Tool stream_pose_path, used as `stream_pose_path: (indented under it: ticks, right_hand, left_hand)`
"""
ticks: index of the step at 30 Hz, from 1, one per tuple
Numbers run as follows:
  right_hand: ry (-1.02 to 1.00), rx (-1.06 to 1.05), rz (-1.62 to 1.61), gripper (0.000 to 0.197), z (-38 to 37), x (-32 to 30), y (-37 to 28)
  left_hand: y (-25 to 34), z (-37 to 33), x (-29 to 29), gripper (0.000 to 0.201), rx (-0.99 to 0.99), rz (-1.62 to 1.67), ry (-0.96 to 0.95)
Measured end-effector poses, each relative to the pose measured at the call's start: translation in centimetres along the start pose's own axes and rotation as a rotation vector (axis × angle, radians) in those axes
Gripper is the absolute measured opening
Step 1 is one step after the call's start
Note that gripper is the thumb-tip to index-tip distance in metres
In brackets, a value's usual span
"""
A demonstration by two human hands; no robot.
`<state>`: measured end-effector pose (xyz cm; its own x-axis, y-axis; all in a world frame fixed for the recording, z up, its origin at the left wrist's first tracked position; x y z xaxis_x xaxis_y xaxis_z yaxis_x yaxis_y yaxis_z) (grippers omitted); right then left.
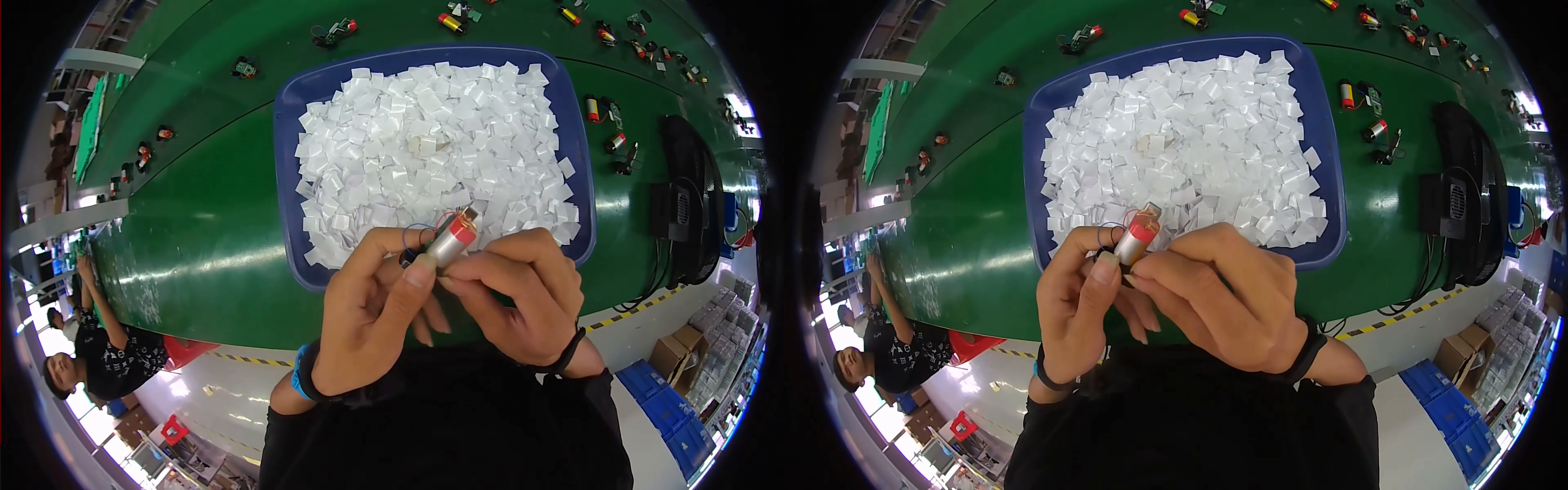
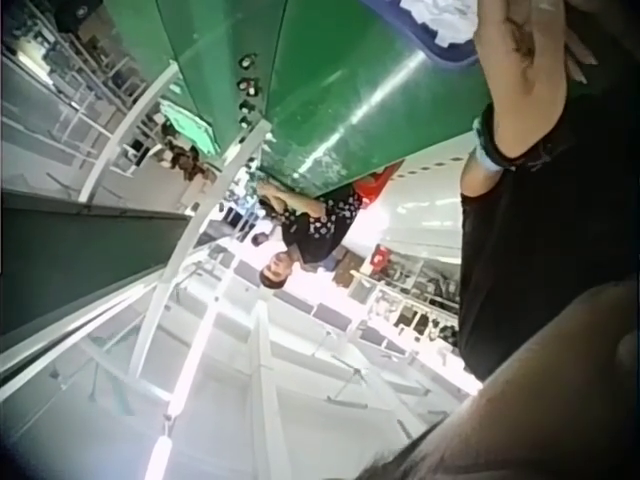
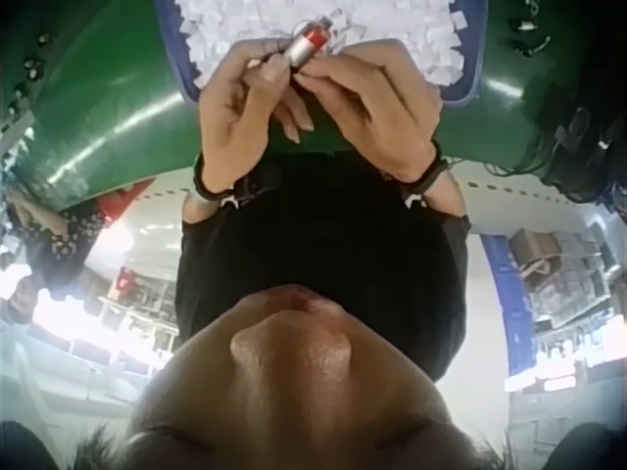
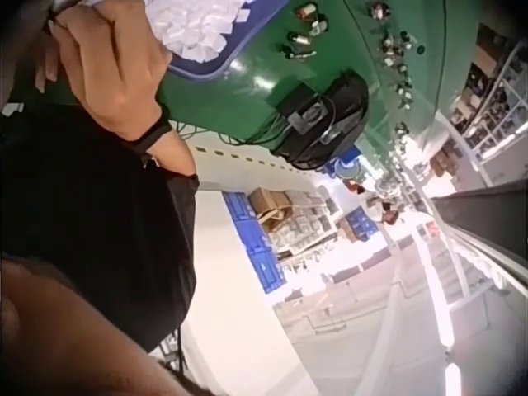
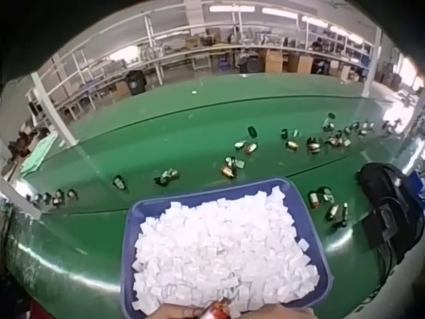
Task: The person assembles electronic components by picking up a circuit board and a battery, wrapping them together with a white adhesive strip, and placing the finished unit on the table.
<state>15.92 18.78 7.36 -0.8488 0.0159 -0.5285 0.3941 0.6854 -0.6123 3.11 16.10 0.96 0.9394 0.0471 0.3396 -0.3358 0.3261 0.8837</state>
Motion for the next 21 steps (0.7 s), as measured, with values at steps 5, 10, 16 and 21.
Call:
stream_pose_path:
  ticks: [5,10,16,21]
  right_hand:
    - [-0.027,-0.093,0.115,0.027,0.2,0.6,-1.3]
    - [-0.074,-0.183,0.181,0.027,0.1,0.7,-2.1]
    - [-0.083,-0.054,0.110,0.027,0.3,0.0,-0.6]
    - [-0.144,-0.104,0.144,0.026,0.9,0.5,-1.2]
  left_hand:
    - [0.7,-0.2,-0.3,0.023,0.018,-0.124,-0.006]
    - [0.1,-0.4,-0.6,0.023,-0.172,0.041,-0.071]
    - [7.0,-5.0,-10.0,0.037,0.010,-0.141,0.290]
    - [11.2,-13.2,-17.7,0.041,0.160,-0.405,0.252]
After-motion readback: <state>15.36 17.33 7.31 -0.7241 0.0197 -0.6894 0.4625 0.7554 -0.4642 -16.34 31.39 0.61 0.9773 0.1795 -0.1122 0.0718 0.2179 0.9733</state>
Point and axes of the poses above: each hand's wrist, its own z-axis away from the middle knuckle, its own x-axis out of the palm, y = z × x, the point moved 10 cm from there along -z, towards the middle knuckle, and after that the axes turned 7 degrees about z, right-handed, at the moved point
